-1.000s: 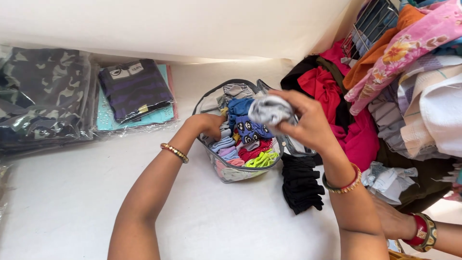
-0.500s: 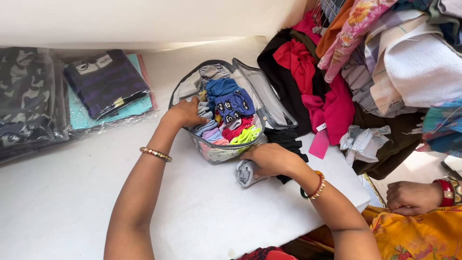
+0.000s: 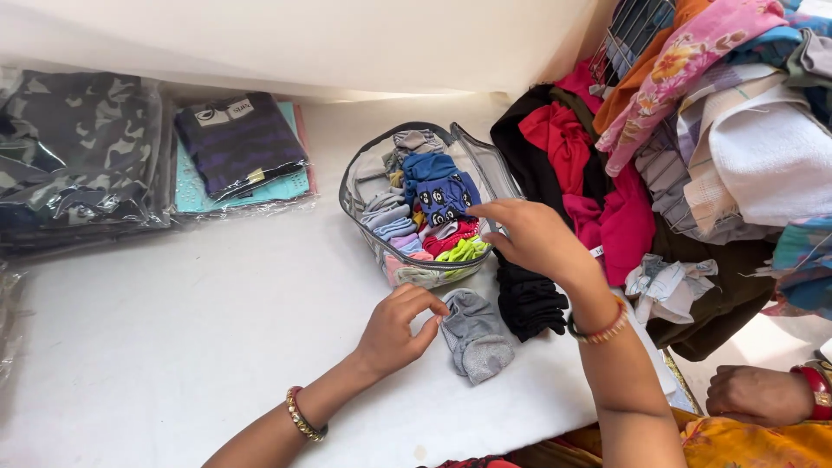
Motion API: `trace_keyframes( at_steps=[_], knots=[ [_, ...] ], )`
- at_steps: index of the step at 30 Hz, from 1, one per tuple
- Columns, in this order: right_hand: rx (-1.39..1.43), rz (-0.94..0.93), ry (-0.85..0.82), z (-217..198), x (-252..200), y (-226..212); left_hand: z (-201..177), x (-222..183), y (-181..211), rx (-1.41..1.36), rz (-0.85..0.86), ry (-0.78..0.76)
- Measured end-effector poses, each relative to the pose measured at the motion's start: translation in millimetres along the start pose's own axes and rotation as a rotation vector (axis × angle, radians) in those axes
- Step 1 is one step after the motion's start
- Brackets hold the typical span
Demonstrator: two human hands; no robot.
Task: Organizing folded socks and other clothing items into a clear storage pouch.
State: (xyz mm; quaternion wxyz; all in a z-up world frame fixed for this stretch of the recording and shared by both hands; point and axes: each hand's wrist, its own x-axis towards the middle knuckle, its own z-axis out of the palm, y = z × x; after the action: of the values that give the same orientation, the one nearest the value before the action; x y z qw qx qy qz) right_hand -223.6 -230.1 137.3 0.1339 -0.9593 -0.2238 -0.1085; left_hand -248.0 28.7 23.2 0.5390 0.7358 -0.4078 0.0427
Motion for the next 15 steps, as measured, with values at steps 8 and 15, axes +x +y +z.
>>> trace_keyframes(
  at_steps=[8,15],
  knots=[
    [-0.129,0.09,-0.022,85.8,61.5,23.0,-2.8,-6.7,-13.8,-0.137,-0.234,0.042],
    [-0.241,0.149,0.051,112.3,63.8,51.0,-38.5,42.1,-32.9,-0.072,-0.171,0.25]
  ],
)
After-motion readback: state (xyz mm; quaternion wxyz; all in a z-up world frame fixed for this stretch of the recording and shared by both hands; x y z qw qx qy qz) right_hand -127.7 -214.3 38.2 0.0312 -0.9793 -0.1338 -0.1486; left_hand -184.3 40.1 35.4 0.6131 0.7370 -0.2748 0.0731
